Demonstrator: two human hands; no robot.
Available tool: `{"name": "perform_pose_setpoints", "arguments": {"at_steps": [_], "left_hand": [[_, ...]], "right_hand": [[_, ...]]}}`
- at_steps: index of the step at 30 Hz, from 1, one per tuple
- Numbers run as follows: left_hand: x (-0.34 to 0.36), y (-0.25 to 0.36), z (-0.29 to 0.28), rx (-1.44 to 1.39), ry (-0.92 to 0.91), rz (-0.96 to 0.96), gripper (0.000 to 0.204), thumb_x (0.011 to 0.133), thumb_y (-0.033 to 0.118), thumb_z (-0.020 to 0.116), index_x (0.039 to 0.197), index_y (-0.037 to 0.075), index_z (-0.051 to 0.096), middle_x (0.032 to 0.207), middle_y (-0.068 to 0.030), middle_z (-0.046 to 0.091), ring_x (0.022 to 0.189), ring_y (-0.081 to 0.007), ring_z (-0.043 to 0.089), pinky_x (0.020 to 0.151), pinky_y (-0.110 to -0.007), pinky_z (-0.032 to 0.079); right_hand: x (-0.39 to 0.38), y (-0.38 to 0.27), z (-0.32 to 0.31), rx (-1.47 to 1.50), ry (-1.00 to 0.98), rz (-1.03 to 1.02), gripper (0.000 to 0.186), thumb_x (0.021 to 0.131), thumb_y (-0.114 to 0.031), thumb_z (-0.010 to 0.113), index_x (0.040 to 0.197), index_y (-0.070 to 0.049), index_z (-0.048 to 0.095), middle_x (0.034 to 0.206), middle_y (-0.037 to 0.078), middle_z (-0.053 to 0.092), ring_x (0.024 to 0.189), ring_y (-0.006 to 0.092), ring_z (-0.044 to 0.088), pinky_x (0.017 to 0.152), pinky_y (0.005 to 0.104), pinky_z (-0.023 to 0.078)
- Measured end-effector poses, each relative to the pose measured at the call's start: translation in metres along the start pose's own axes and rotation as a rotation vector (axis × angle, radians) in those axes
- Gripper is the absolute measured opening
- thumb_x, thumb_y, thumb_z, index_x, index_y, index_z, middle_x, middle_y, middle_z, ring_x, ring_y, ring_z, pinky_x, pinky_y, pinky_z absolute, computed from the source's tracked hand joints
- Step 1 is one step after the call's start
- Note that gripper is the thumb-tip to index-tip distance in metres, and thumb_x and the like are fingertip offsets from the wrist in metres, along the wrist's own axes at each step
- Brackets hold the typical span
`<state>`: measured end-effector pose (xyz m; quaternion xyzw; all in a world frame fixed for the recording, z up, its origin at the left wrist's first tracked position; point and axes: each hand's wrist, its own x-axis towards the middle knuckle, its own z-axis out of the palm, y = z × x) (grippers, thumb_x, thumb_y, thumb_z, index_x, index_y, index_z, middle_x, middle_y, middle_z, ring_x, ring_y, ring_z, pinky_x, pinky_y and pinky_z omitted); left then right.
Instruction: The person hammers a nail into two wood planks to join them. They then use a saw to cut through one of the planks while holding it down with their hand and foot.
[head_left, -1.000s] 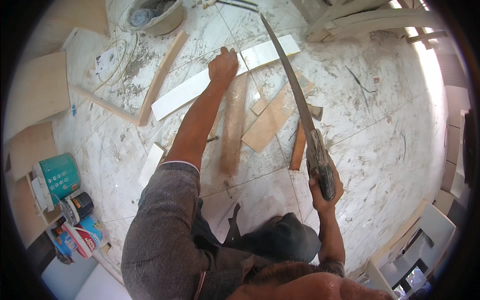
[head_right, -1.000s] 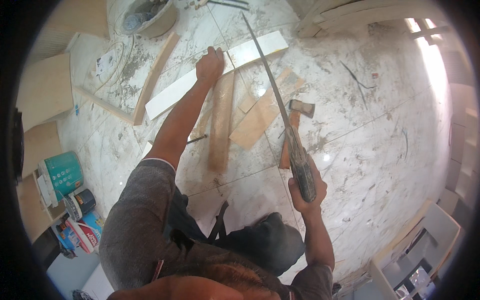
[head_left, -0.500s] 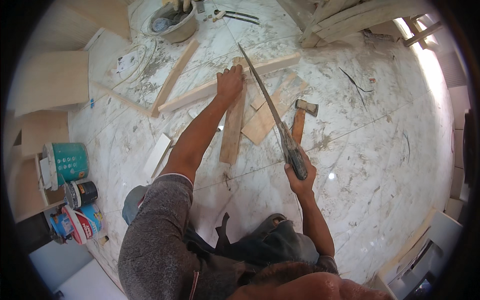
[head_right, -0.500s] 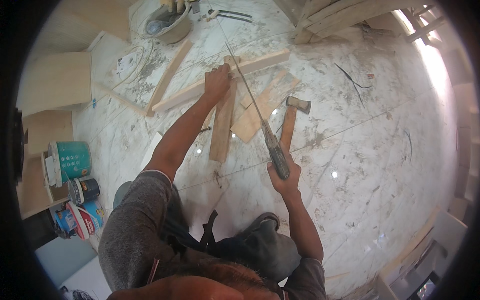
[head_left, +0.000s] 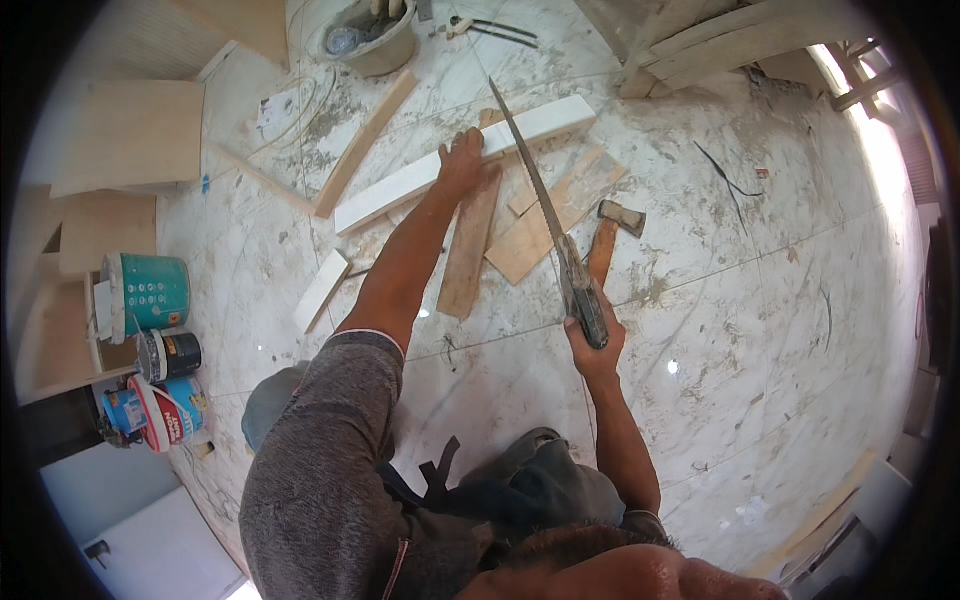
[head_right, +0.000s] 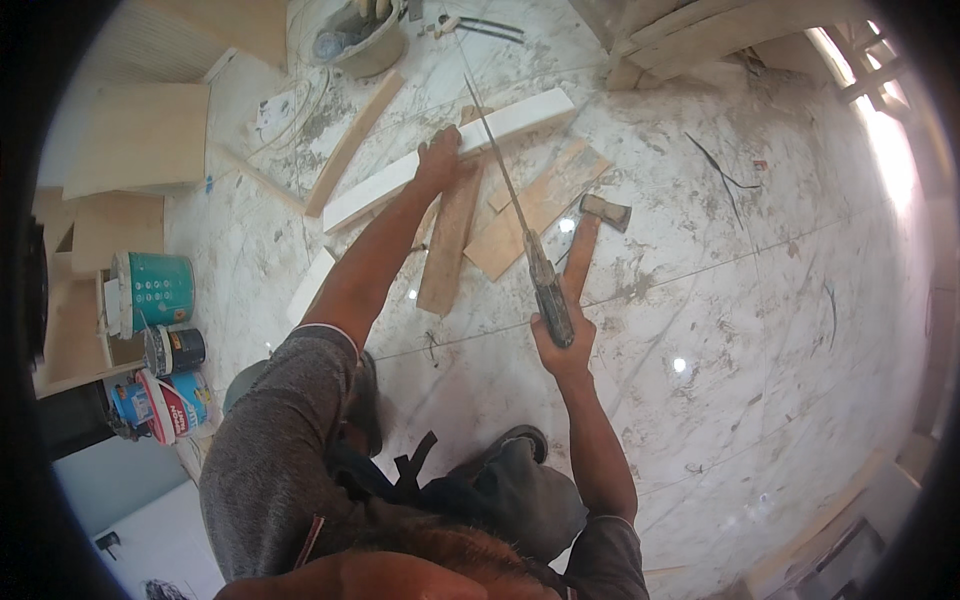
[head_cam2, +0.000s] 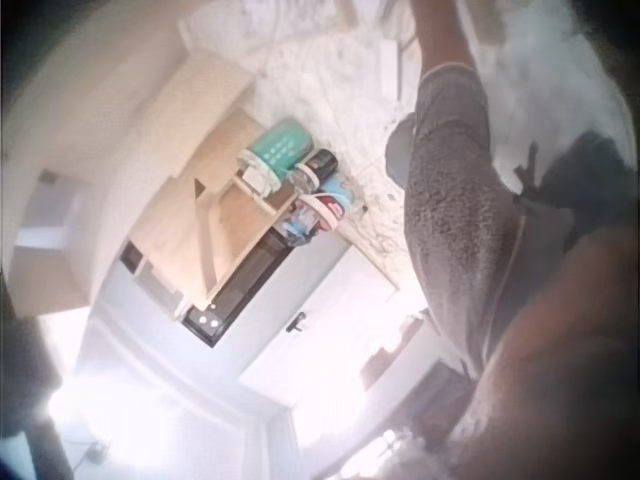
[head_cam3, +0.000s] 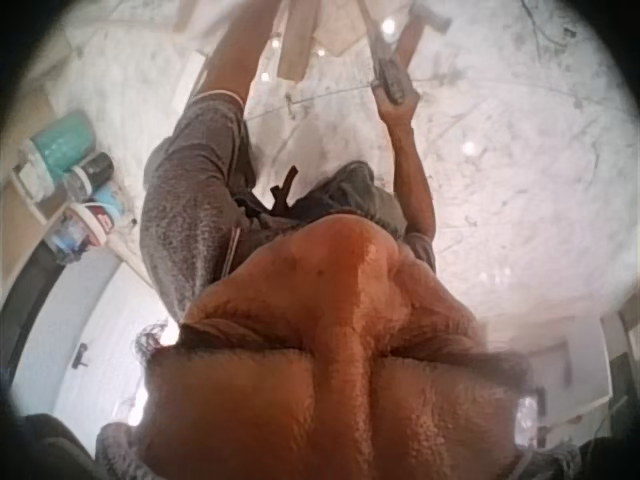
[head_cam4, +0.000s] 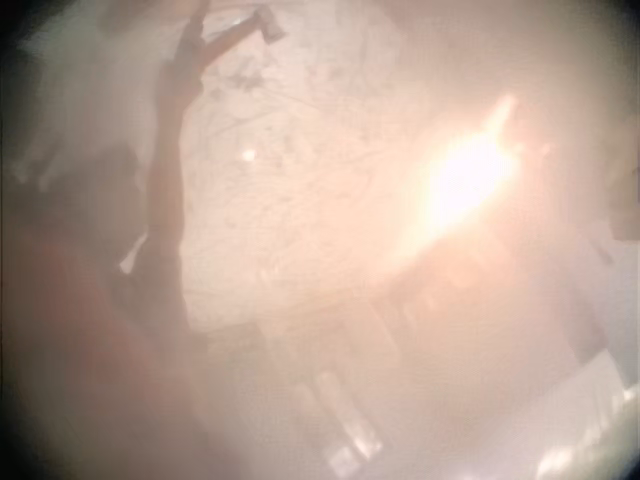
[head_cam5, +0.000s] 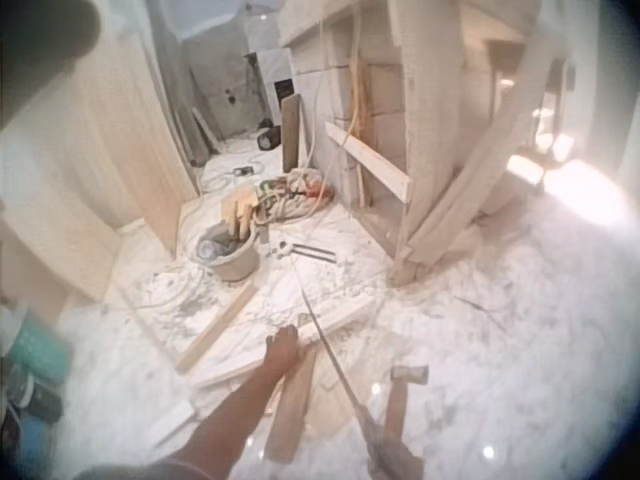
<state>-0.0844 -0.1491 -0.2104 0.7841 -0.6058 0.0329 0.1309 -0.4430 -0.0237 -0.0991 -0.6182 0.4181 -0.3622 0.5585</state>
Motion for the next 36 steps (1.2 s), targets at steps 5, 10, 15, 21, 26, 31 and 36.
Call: {"name": "perform_pose_setpoints", "arguments": {"at_steps": [5,10,15,21,26,31,36], "left_hand": [[-0.005,-0.008,0.001,-0.417,-0.223,-0.160,0.075,0.075,0.053,0.071,0.127,0.006,0.046,0.126,-0.0152,0.054,0.124,-0.0355,0.046,0.102,-0.063,0.023],[0.019,-0.007,-0.027,-0.218,-0.474,-0.177,0.081,0.072,0.053,0.074,0.132,0.005,0.046,0.125,-0.0155,0.052,0.120,-0.0323,0.049,0.102,-0.051,0.029],[-0.005,0.041,-0.051,-0.153,-0.146,-0.153,0.070,0.069,0.024,0.081,0.130,0.007,0.050,0.123,-0.0120,0.052,0.107,-0.0275,0.054,0.090,-0.045,0.035],[-0.038,0.038,-0.026,-0.111,0.253,-0.046,0.060,0.073,0.018,0.074,0.129,0.014,0.052,0.124,-0.0057,0.053,0.110,-0.0231,0.051,0.095,-0.041,0.031],[-0.027,0.031,-0.039,-0.236,0.158,-0.044,0.053,0.079,0.020,0.070,0.127,0.010,0.050,0.123,-0.0089,0.055,0.113,-0.0268,0.049,0.096,-0.043,0.030],[-0.023,0.025,-0.041,-0.277,0.105,-0.077,0.048,0.082,0.021,0.068,0.125,0.010,0.052,0.120,-0.0097,0.057,0.112,-0.0276,0.050,0.095,-0.043,0.030],[-0.019,0.023,-0.040,-0.247,0.065,-0.080,0.046,0.082,0.023,0.068,0.125,0.011,0.054,0.118,-0.0094,0.058,0.111,-0.0271,0.051,0.094,-0.043,0.031]], "right_hand": [[-0.006,0.014,0.001,-0.072,0.027,-0.007,0.059,0.080,-0.001,0.065,0.134,0.009,0.046,0.111,0.015,0.066,0.098,0.0165,0.062,0.089,0.0285,0.047],[-0.012,0.009,0.007,-0.091,0.039,0.030,0.058,0.079,-0.003,0.065,0.133,0.011,0.046,0.108,0.015,0.067,0.096,0.0168,0.063,0.088,0.0290,0.047],[-0.025,0.016,-0.004,-0.208,0.067,-0.109,0.059,0.078,-0.001,0.065,0.133,0.008,0.047,0.105,0.017,0.068,0.088,0.0184,0.068,0.081,0.0282,0.052],[-0.040,0.007,-0.006,-0.277,0.022,-0.037,0.058,0.077,-0.003,0.067,0.132,0.008,0.050,0.102,0.016,0.069,0.083,0.0167,0.067,0.077,0.0277,0.052],[-0.040,0.010,-0.006,-0.282,0.029,-0.110,0.058,0.076,-0.003,0.068,0.131,0.007,0.051,0.099,0.016,0.070,0.080,0.0162,0.067,0.075,0.0268,0.052],[-0.032,0.020,0.000,-0.310,0.032,-0.152,0.059,0.075,-0.004,0.069,0.130,0.006,0.052,0.096,0.016,0.070,0.074,0.0155,0.067,0.070,0.0263,0.052],[-0.029,0.017,-0.004,-0.292,-0.044,-0.003,0.056,0.079,-0.005,0.066,0.131,0.007,0.050,0.107,0.016,0.068,0.092,0.0177,0.066,0.084,0.0287,0.049]]}}
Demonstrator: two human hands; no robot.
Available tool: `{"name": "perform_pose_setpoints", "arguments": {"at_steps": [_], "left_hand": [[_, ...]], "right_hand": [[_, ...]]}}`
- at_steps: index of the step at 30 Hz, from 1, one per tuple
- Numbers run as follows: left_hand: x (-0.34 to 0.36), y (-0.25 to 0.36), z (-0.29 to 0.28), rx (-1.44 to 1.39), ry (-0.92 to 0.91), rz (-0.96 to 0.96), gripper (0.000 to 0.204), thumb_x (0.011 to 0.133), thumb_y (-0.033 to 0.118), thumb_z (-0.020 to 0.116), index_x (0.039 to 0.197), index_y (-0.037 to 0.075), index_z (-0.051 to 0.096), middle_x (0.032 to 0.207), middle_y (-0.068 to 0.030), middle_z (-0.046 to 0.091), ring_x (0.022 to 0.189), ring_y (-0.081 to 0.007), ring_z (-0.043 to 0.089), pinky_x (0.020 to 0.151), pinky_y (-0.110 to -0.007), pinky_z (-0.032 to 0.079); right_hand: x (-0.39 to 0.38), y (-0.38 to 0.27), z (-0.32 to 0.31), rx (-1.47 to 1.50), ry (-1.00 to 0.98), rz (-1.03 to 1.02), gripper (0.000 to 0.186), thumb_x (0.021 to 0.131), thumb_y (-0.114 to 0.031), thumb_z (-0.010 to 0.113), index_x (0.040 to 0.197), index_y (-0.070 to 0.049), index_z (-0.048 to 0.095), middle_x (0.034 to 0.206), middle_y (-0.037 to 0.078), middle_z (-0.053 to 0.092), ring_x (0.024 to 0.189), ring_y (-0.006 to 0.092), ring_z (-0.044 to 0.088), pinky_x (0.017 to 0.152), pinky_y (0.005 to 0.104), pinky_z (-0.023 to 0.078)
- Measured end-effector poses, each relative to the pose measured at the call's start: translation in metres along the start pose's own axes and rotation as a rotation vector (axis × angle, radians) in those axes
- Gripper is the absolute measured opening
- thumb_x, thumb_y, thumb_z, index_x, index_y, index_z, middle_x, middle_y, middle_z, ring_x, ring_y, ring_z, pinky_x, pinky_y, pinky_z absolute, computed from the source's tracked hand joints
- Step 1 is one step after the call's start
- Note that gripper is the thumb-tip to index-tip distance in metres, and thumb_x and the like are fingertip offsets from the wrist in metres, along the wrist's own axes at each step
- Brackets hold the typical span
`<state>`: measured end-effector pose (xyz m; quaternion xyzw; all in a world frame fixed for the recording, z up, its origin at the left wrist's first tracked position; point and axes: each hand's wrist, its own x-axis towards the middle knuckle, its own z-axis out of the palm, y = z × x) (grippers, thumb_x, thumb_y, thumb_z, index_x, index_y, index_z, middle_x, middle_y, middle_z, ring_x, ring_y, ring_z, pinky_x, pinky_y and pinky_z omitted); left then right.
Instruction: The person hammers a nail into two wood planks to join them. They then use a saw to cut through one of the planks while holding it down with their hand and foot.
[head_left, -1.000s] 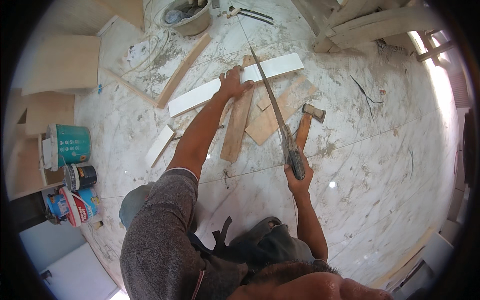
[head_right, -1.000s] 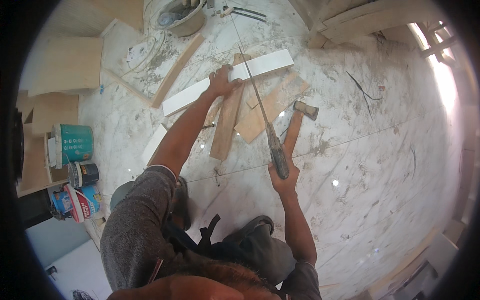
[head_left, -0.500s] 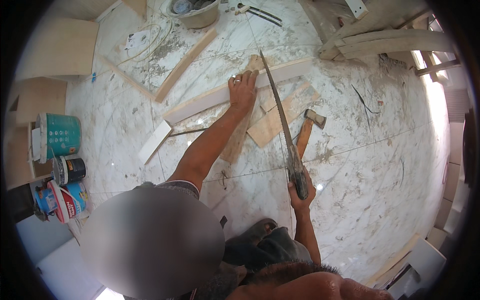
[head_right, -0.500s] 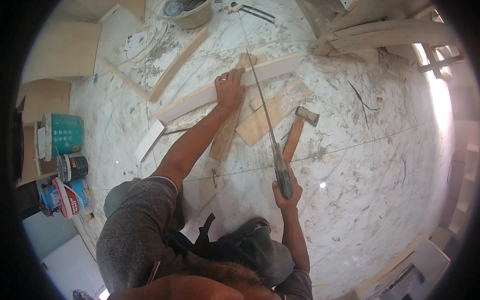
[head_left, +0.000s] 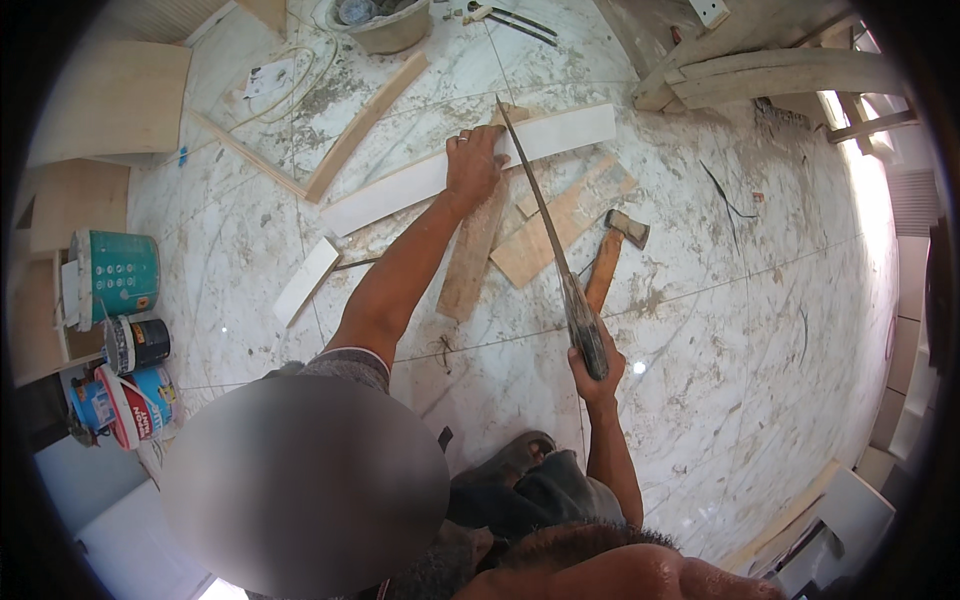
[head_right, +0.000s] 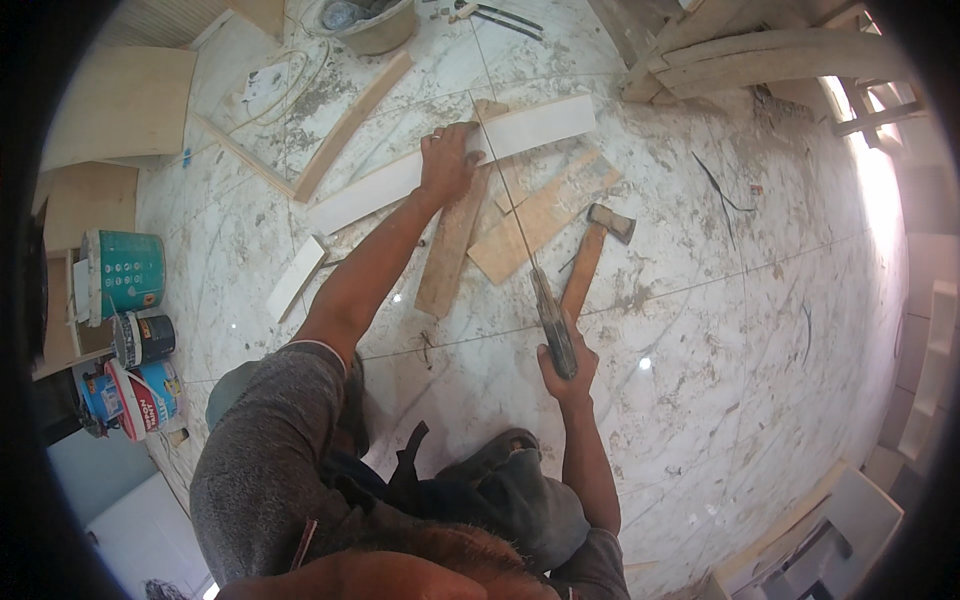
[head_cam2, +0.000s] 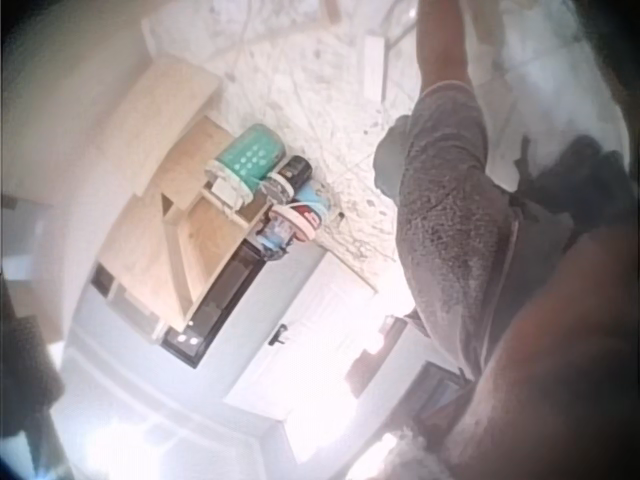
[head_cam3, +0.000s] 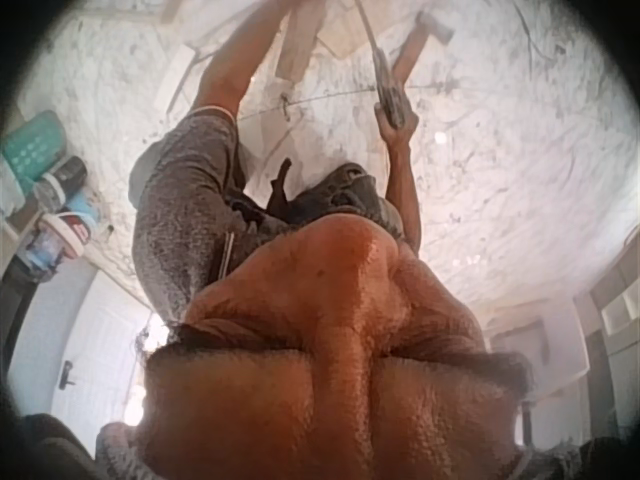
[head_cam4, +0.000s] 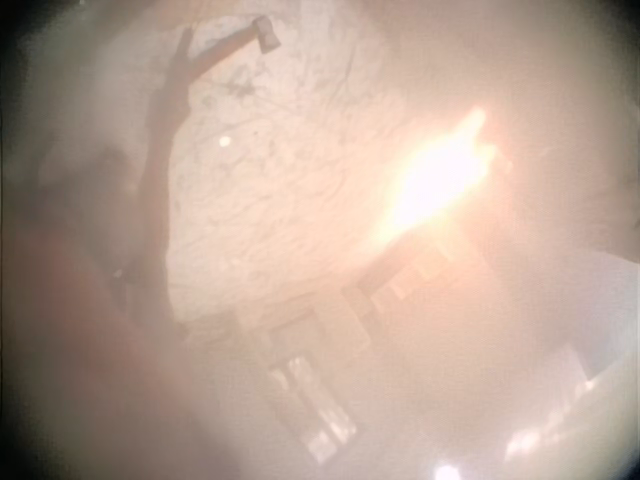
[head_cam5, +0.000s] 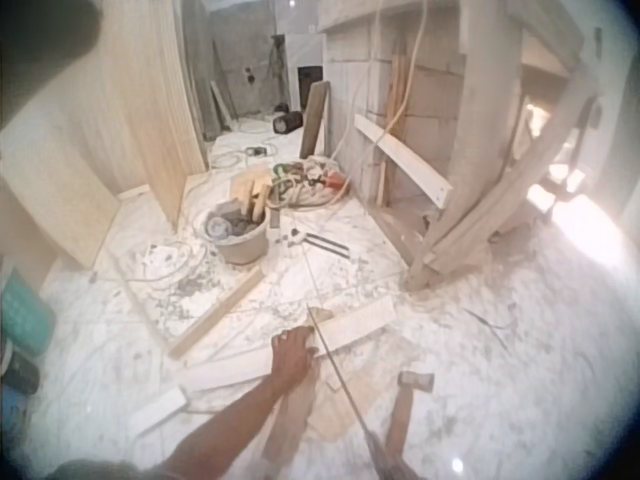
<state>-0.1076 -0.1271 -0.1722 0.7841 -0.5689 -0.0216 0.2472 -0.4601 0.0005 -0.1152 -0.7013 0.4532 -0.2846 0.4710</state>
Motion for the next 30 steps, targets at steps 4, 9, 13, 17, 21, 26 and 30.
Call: {"name": "perform_pose_setpoints", "arguments": {"at_steps": [4,9,13,17,21,26,30], "left_hand": [[0.008,-0.013,0.003,-0.035,-0.053,-0.026,0.048,0.082,0.026,0.069,0.125,0.011,0.053,0.119,-0.0112,0.058,0.112,-0.0283,0.051,0.095,-0.044,0.031],[0.029,-0.020,0.007,-0.107,-0.235,-0.114,0.050,0.085,0.031,0.066,0.129,0.014,0.050,0.123,-0.0134,0.057,0.114,-0.0306,0.054,0.094,-0.046,0.034],[0.031,-0.035,0.022,-0.109,-0.190,-0.132,0.043,0.089,0.034,0.058,0.127,0.014,0.052,0.120,-0.0132,0.058,0.111,-0.0319,0.056,0.093,-0.047,0.036],[0.031,-0.036,0.031,-0.074,-0.087,-0.128,0.039,0.093,0.036,0.051,0.123,0.013,0.054,0.118,-0.0141,0.056,0.109,-0.0312,0.056,0.091,-0.049,0.039],[0.036,-0.030,0.033,-0.081,-0.097,-0.171,0.034,0.095,0.035,0.048,0.119,0.013,0.056,0.118,-0.0144,0.053,0.107,-0.0308,0.057,0.089,-0.051,0.041],[0.041,-0.022,0.035,0.016,-0.104,-0.233,0.029,0.095,0.033,0.047,0.114,0.012,0.056,0.109,-0.0133,0.058,0.103,-0.0314,0.058,0.087,-0.053,0.038],[0.043,-0.014,0.044,0.064,-0.018,-0.265,0.024,0.094,0.028,0.048,0.108,0.010,0.055,0.106,-0.0128,0.058,0.102,-0.0314,0.059,0.087,-0.051,0.037]], "right_hand": [[0.014,0.003,0.004,0.006,-0.020,0.006,0.056,0.079,-0.004,0.065,0.132,0.006,0.050,0.107,0.016,0.068,0.093,0.0171,0.065,0.084,0.0285,0.049],[0.027,0.019,0.013,0.013,0.026,-0.025,0.060,0.077,-0.003,0.067,0.134,0.001,0.050,0.096,0.014,0.070,0.081,0.0149,0.067,0.074,0.0272,0.051],[0.036,0.009,0.020,0.022,0.015,-0.032,0.059,0.078,-0.002,0.066,0.135,0.000,0.050,0.097,0.013,0.070,0.082,0.0150,0.067,0.076,0.0274,0.051],[0.044,0.003,0.017,-0.007,-0.010,0.008,0.059,0.078,-0.002,0.066,0.135,-0.002,0.050,0.096,0.013,0.071,0.081,0.0158,0.068,0.075,0.0276,0.052],[0.048,-0.005,0.016,-0.029,-0.011,0.007,0.059,0.078,-0.003,0.065,0.135,-0.003,0.050,0.094,0.014,0.071,0.080,0.0176,0.069,0.074,0.0281,0.052],[0.051,-0.019,0.015,-0.063,-0.088,0.100,0.061,0.077,-0.003,0.065,0.136,-0.004,0.049,0.099,0.017,0.070,0.084,0.0225,0.071,0.075,0.0308,0.054],[0.056,-0.016,0.008,-0.039,-0.125,0.081,0.061,0.076,-0.004,0.064,0.135,-0.003,0.049,0.104,0.019,0.068,0.088,0.0286,0.071,0.077,0.0335,0.054]]}}
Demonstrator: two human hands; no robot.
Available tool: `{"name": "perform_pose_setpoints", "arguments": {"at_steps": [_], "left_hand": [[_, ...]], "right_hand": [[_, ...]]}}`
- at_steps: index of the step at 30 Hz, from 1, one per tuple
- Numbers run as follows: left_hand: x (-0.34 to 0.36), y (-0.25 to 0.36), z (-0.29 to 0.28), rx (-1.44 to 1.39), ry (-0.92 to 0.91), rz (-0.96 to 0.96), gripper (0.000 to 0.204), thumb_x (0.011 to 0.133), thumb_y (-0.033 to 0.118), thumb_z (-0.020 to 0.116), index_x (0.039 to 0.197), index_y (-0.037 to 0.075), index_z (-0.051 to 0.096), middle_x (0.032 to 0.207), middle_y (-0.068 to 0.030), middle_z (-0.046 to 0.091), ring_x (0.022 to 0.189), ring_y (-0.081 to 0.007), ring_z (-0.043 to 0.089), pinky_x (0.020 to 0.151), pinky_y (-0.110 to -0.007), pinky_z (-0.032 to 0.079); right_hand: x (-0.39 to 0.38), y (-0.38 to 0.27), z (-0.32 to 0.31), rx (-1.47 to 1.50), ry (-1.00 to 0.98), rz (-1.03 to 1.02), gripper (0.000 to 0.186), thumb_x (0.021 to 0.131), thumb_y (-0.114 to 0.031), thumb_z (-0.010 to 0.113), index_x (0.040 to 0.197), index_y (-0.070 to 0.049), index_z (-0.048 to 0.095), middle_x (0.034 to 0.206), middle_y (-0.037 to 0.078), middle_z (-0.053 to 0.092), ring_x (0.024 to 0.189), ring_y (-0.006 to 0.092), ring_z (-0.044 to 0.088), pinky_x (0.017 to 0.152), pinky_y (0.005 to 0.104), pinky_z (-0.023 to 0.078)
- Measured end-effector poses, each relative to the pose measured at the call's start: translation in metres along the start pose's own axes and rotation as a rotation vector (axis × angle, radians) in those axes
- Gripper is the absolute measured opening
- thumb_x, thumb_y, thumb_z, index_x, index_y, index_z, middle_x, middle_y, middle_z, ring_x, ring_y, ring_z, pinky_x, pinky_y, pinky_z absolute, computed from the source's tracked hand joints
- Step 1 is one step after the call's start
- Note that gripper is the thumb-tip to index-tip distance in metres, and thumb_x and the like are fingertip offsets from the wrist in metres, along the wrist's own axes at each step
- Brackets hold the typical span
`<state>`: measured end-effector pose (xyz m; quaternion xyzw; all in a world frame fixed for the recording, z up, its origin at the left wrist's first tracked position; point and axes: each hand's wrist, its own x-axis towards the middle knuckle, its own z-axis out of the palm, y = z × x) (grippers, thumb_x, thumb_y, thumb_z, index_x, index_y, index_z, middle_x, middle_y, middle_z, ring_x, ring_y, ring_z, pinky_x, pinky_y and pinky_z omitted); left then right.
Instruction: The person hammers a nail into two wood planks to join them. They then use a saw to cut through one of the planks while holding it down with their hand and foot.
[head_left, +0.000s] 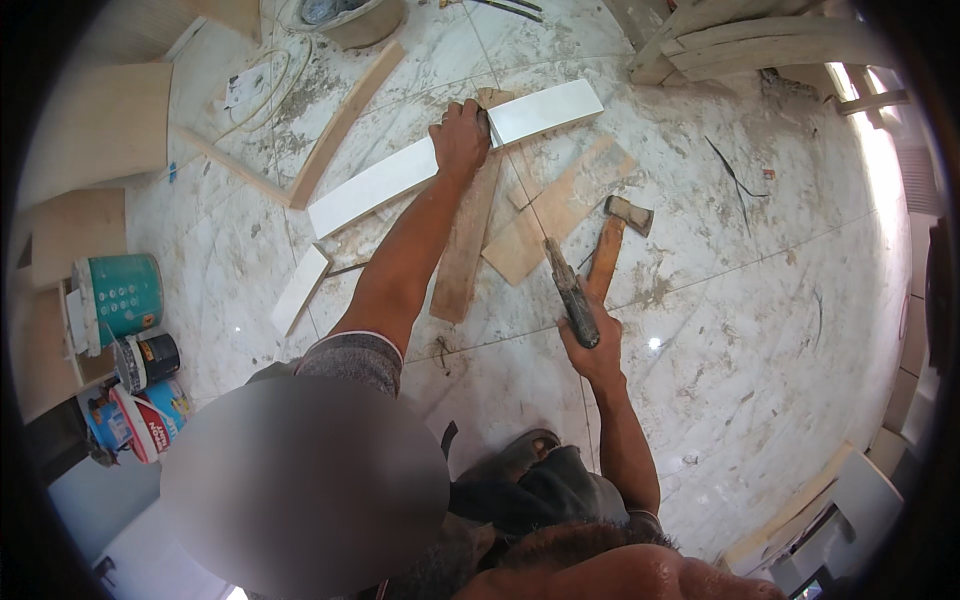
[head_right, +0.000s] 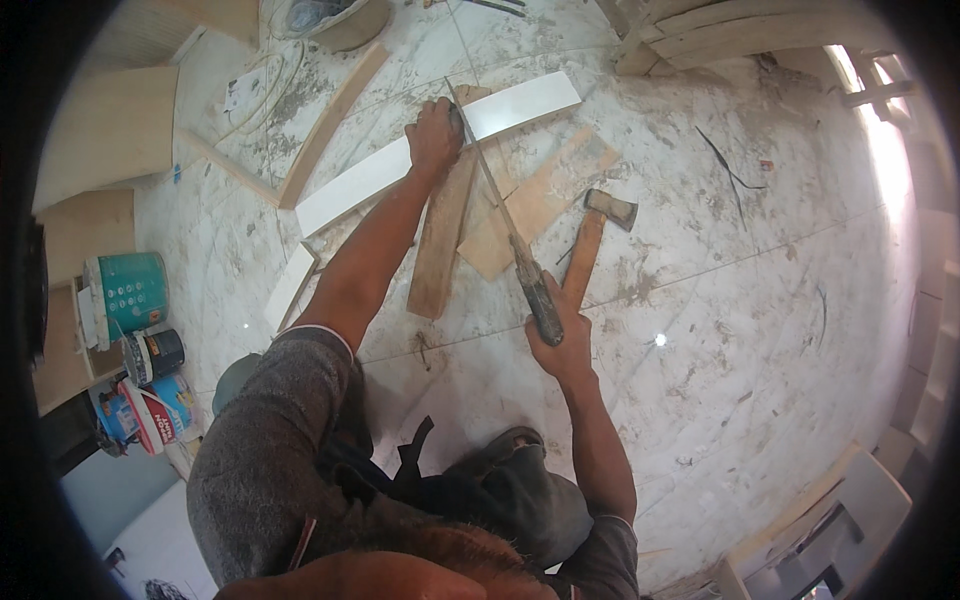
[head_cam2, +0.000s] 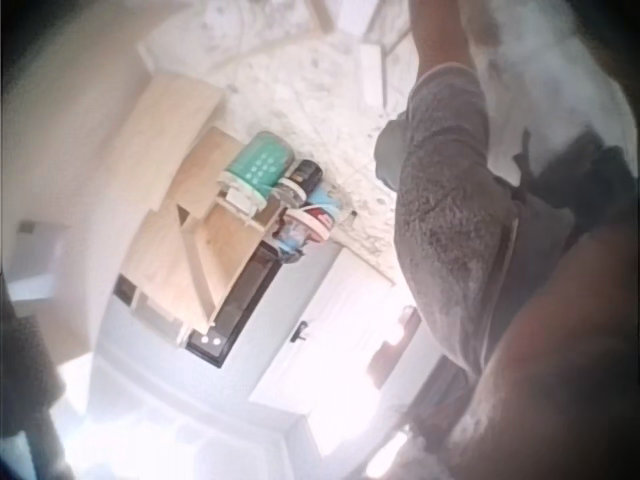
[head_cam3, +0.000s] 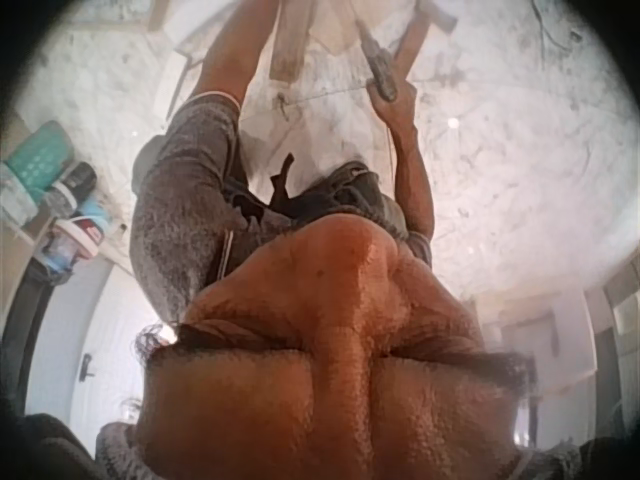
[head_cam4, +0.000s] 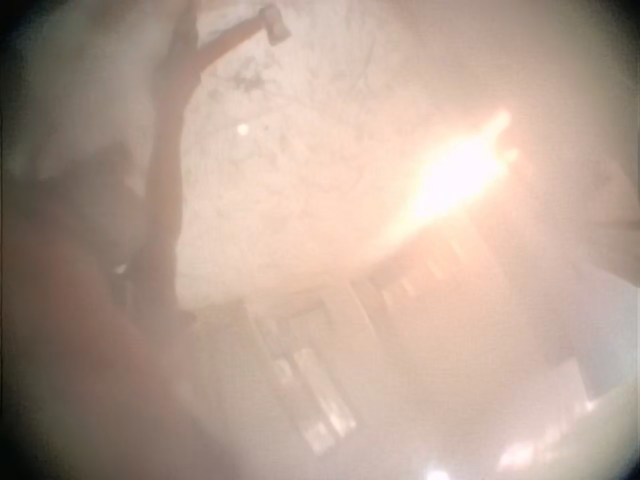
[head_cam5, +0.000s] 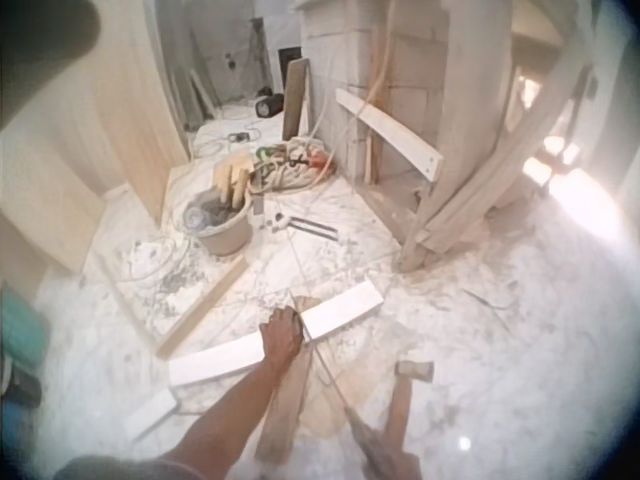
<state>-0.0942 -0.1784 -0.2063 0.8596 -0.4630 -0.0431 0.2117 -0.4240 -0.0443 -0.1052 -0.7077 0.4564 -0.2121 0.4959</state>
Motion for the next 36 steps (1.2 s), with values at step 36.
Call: {"name": "perform_pose_setpoints", "arguments": {"at_steps": [36], "left_hand": [[0.003,0.002,0.010,0.081,0.052,0.117,0.017,0.091,0.020,0.050,0.098,0.004,0.054,0.100,-0.0151,0.056,0.098,-0.0359,0.054,0.082,-0.051,0.039]], "right_hand": [[0.031,0.000,-0.044,0.137,-0.065,-0.044,0.066,0.070,-0.003,0.063,0.134,-0.007,0.049,0.102,0.019,0.067,0.080,0.0373,0.066,0.074,0.0382,0.054]]}}
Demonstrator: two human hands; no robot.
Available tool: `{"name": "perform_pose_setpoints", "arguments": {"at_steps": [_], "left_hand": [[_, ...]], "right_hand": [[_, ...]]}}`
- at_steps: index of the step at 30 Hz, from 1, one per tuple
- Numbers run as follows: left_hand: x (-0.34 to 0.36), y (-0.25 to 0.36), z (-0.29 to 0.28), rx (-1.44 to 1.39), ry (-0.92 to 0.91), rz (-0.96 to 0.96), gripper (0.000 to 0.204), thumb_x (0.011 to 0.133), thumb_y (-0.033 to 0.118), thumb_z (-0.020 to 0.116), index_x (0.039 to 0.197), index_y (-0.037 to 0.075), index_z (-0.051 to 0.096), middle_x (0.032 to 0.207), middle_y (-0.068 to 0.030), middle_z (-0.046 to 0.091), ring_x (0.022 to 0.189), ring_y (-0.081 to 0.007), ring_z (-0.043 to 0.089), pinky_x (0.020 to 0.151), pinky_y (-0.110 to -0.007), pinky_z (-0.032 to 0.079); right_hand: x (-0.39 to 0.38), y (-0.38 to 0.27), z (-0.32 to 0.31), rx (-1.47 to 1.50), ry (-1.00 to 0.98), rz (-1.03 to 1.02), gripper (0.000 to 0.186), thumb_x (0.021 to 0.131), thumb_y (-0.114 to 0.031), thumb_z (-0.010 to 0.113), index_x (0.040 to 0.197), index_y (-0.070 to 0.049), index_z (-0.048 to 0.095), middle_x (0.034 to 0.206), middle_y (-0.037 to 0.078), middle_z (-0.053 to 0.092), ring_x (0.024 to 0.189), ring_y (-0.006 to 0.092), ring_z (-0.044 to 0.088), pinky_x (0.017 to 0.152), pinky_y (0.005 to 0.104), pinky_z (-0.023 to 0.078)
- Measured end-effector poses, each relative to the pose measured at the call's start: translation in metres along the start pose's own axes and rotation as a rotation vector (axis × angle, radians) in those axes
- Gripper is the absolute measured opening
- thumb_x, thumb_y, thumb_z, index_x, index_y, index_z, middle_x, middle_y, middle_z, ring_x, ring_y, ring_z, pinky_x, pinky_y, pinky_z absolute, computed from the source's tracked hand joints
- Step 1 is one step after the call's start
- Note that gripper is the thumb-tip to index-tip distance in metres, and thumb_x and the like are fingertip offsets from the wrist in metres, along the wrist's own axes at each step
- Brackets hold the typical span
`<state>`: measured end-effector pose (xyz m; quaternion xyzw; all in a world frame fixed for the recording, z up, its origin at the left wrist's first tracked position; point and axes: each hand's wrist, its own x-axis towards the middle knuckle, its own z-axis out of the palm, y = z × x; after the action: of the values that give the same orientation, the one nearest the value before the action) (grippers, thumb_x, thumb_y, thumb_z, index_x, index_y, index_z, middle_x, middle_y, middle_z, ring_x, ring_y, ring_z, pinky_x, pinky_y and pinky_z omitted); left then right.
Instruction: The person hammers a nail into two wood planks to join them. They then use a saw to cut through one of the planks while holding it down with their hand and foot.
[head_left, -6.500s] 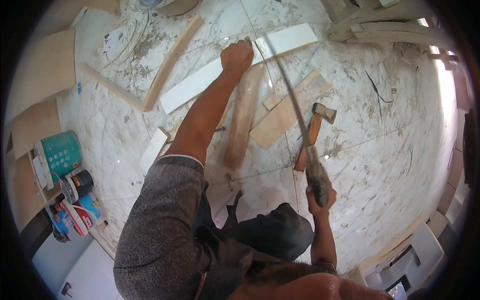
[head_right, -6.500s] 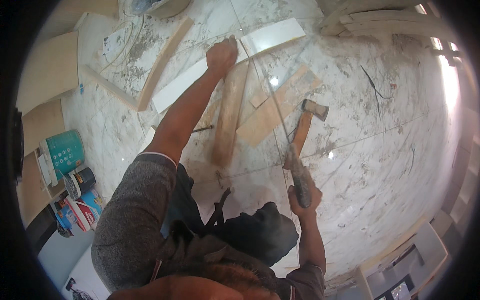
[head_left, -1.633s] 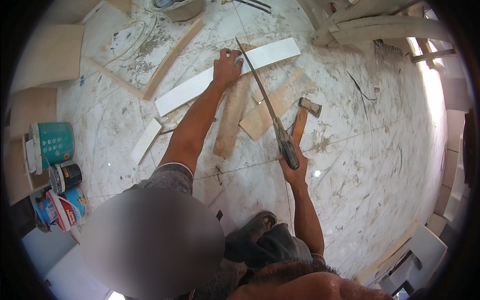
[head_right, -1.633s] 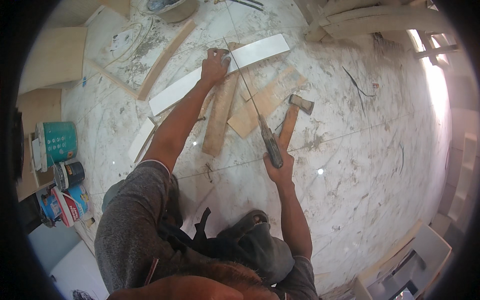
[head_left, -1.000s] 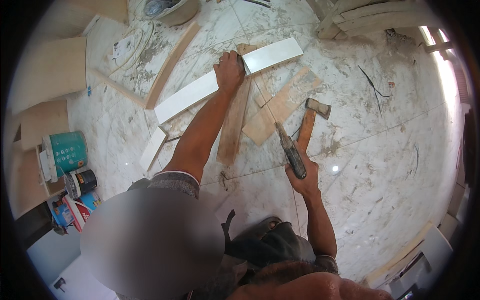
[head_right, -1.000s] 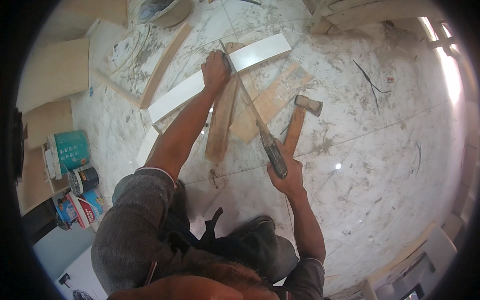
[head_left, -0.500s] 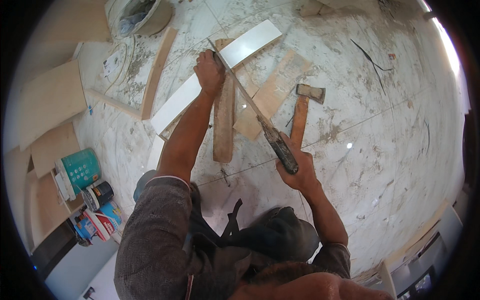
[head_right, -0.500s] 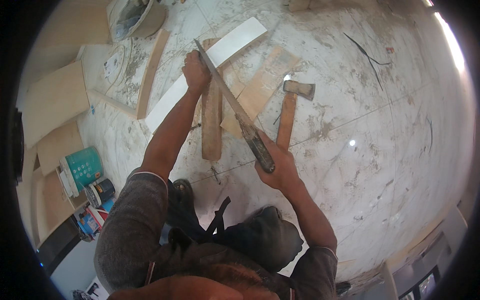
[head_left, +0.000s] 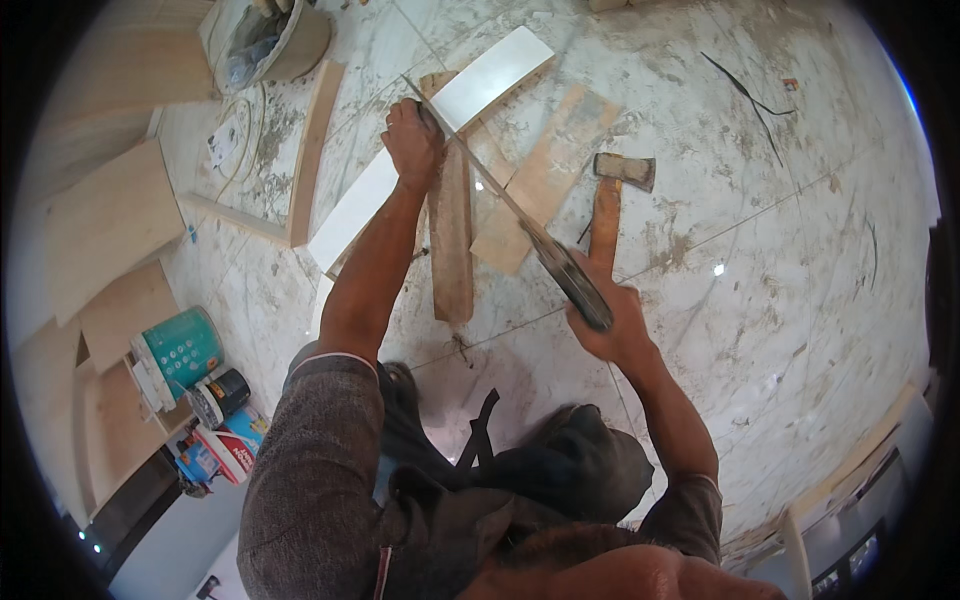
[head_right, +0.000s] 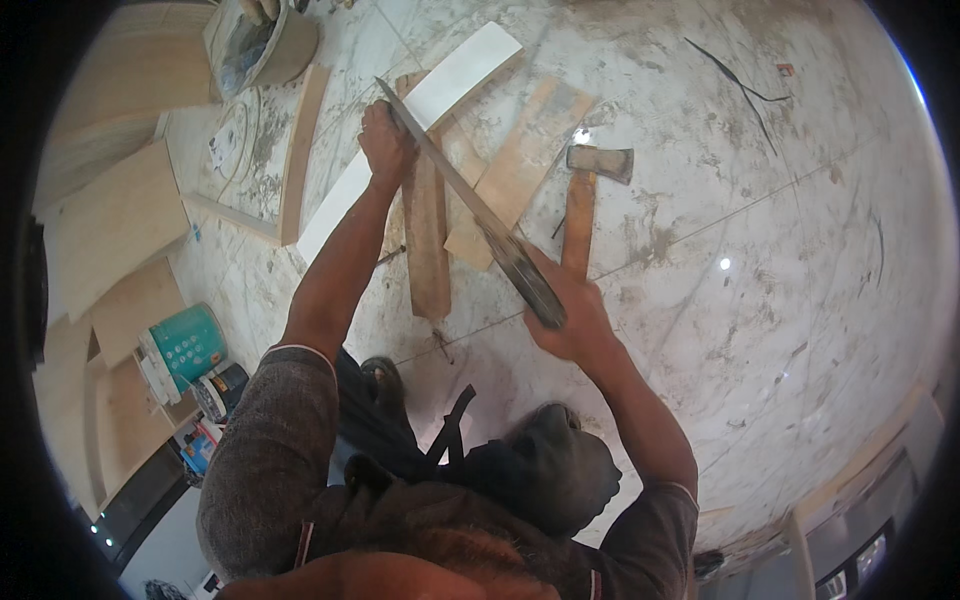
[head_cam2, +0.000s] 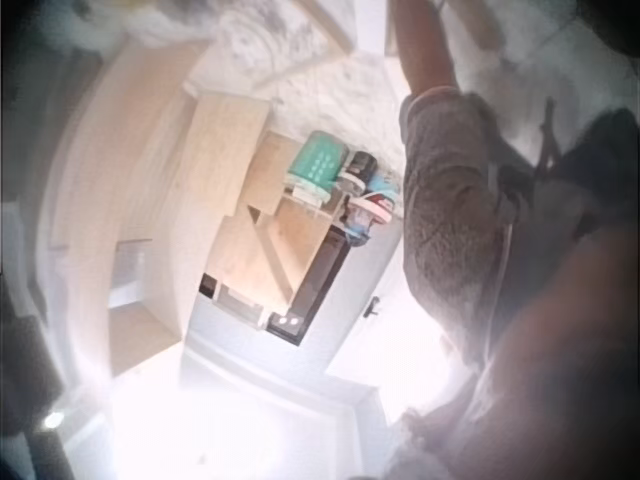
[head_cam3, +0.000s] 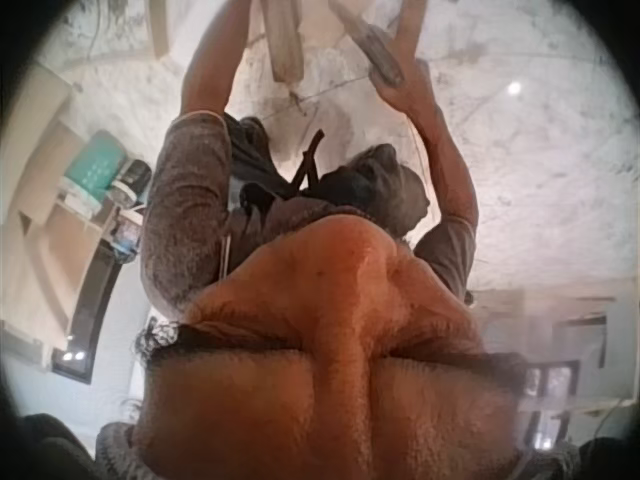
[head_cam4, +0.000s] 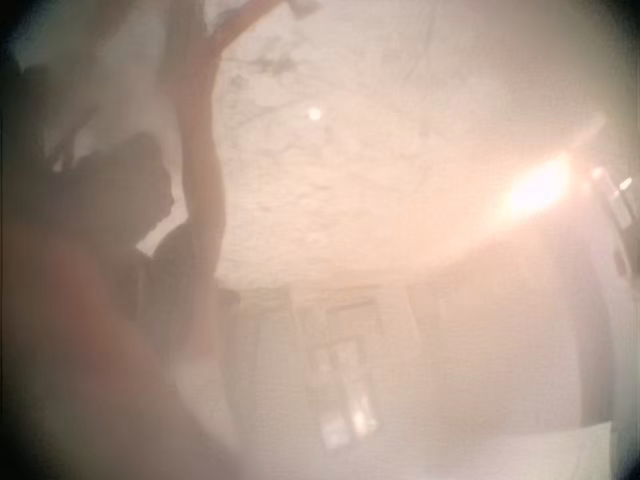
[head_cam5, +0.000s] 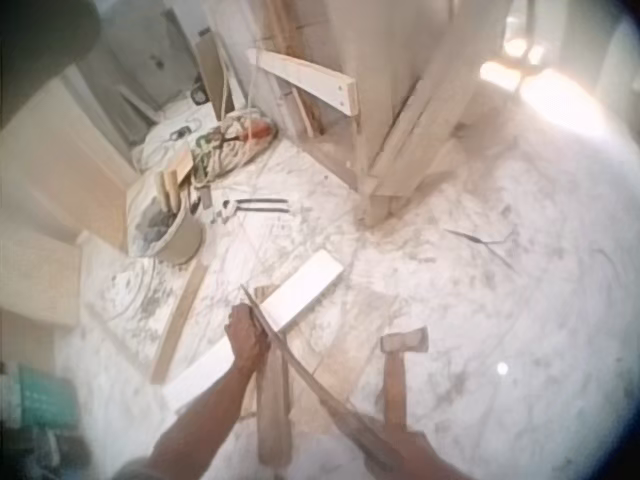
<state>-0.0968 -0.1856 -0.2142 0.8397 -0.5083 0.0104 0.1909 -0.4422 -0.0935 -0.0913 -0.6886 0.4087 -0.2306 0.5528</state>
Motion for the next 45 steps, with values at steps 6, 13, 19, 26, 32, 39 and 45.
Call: {"name": "perform_pose_setpoints", "arguments": {"at_steps": [6,13,19,26,32,39,45], "left_hand": [[0.002,-0.007,0.002,-0.023,-0.060,-0.072,0.018,0.092,0.020,0.049,0.097,0.004,0.054,0.102,-0.0157,0.056,0.100,-0.0357,0.053,0.082,-0.051,0.039],[0.001,-0.003,0.001,-0.021,-0.014,0.007,0.018,0.092,0.020,0.049,0.096,0.003,0.053,0.100,-0.0164,0.056,0.098,-0.0363,0.053,0.082,-0.051,0.039],[0.001,-0.004,-0.003,-0.002,-0.016,-0.025,0.017,0.091,0.019,0.050,0.096,0.003,0.053,0.100,-0.0170,0.056,0.098,-0.0376,0.053,0.081,-0.052,0.039],[0.000,-0.009,-0.001,-0.010,-0.073,-0.006,0.018,0.087,0.018,0.053,0.097,0.002,0.052,0.098,-0.0170,0.056,0.097,-0.0379,0.053,0.081,-0.052,0.040],[0.004,-0.007,0.004,0.023,-0.043,0.024,0.020,0.085,0.019,0.056,0.097,0.003,0.052,0.099,-0.0167,0.055,0.097,-0.0375,0.053,0.081,-0.051,0.039],[0.007,-0.011,-0.005,-0.012,-0.086,-0.070,0.022,0.084,0.021,0.056,0.098,0.003,0.053,0.100,-0.0172,0.055,0.100,-0.0371,0.052,0.083,-0.050,0.039],[0.010,-0.011,0.005,0.023,-0.069,-0.004,0.023,0.085,0.022,0.055,0.097,0.002,0.053,0.101,-0.0177,0.055,0.100,-0.0380,0.052,0.083,-0.051,0.039]], "right_hand": [[0.015,0.002,0.010,-0.135,-0.011,-0.046,0.069,0.071,-0.006,0.063,0.137,-0.008,0.046,0.096,0.019,0.067,0.079,0.0357,0.067,0.072,0.0388,0.055],[0.041,0.006,0.028,-0.042,-0.041,0.054,0.069,0.071,-0.007,0.063,0.137,-0.009,0.046,0.100,0.019,0.067,0.080,0.0366,0.066,0.072,0.0417,0.053],[0.000,0.007,0.013,-0.080,0.023,-0.034,0.067,0.073,-0.004,0.061,0.138,-0.007,0.045,0.098,0.020,0.067,0.082,0.0342,0.066,0.074,0.0402,0.052],[0.060,0.009,0.039,-0.032,-0.086,0.118,0.069,0.073,-0.002,0.059,0.140,-0.010,0.044,0.110,0.018,0.065,0.092,0.0345,0.066,0.079,0.0380,0.054],[-0.006,0.021,0.029,-0.096,0.082,-0.117,0.072,0.071,-0.007,0.065,0.139,-0.009,0.043,0.101,0.022,0.065,0.084,0.0379,0.065,0.073,0.0435,0.053],[0.037,0.021,0.053,-0.031,-0.093,0.089,0.077,0.068,-0.008,0.068,0.140,-0.009,0.041,0.113,0.020,0.064,0.097,0.0374,0.064,0.082,0.0417,0.053],[-0.002,0.041,0.043,-0.181,0.084,-0.161,0.077,0.071,-0.010,0.068,0.142,-0.008,0.039,0.110,0.021,0.063,0.093,0.0384,0.064,0.077,0.0435,0.053]]}}
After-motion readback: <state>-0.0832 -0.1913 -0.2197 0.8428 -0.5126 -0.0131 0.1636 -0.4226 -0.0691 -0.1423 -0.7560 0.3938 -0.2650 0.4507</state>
